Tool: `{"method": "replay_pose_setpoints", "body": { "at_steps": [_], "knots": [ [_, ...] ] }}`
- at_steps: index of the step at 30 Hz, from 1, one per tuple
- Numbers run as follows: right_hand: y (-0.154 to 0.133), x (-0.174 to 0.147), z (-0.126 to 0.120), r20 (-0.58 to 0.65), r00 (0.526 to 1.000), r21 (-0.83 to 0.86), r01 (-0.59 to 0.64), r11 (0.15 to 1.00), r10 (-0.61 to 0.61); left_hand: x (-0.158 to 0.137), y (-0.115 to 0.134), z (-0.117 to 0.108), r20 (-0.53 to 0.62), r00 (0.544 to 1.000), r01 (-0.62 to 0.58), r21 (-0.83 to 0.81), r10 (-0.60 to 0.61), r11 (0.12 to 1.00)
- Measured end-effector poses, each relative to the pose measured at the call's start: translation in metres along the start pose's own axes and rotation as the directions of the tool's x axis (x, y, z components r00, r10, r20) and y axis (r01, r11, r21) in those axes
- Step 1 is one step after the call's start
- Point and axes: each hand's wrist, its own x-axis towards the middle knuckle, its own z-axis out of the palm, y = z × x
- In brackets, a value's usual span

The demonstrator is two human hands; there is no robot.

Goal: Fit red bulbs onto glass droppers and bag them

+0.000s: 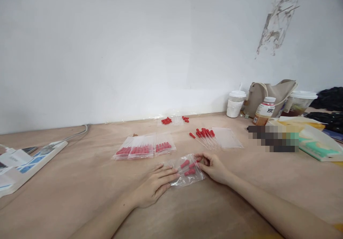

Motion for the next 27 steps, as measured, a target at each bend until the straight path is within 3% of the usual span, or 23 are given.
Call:
{"method": "replay_pose_setpoints", "body": {
  "at_steps": [3, 7, 9, 11, 15, 20, 24, 27],
  "knots": [
    [0.002, 0.0, 0.003, 0.069, 0.998, 0.11, -0.019, 0.994, 0.012, 0.0, 0.0, 0.0, 0.006, 1.0, 0.005, 0.006, -0.005, 1.0],
    [0.003, 0.001, -0.002, 0.094, 0.996, 0.093, -0.016, 0.996, 0.007, 0.0, 0.0, 0.0, -0.011, 1.0, -0.006, -0.005, 0.006, 1.0],
    [0.003, 0.006, -0.009, -0.012, 1.0, -0.027, -0.003, 1.0, 0.003, 0.0, 0.0, 0.001, -0.02, 1.0, -0.008, -0.01, 0.007, 1.0],
    [0.003, 0.016, -0.019, -0.126, 0.991, -0.253, 0.003, 0.968, -0.035, 0.0, -0.001, 0.001, -0.033, 0.999, -0.007, -0.005, 0.007, 1.0],
    [-0.005, 0.046, -0.032, -0.141, 0.984, -0.624, -0.006, 0.781, -0.105, 0.0, 0.0, 0.001, -0.045, 0.999, -0.008, 0.035, 0.009, 0.999],
    [-0.019, 0.08, -0.021, -0.172, 0.978, -0.787, -0.21, 0.58, 0.121, -0.001, 0.002, -0.001, 0.0, 1.0, -0.028, 0.113, 0.029, 0.993],
    [-0.019, 0.094, -0.007, -0.208, 0.953, -0.796, -0.295, 0.529, 0.22, 0.0, 0.002, -0.004, 0.006, 0.999, -0.038, 0.146, 0.038, 0.989],
    [-0.017, 0.096, -0.002, -0.183, 0.952, -0.802, -0.29, 0.523, 0.247, 0.002, 0.002, -0.005, 0.028, 0.998, -0.066, 0.131, 0.063, 0.989]
  ]
}}
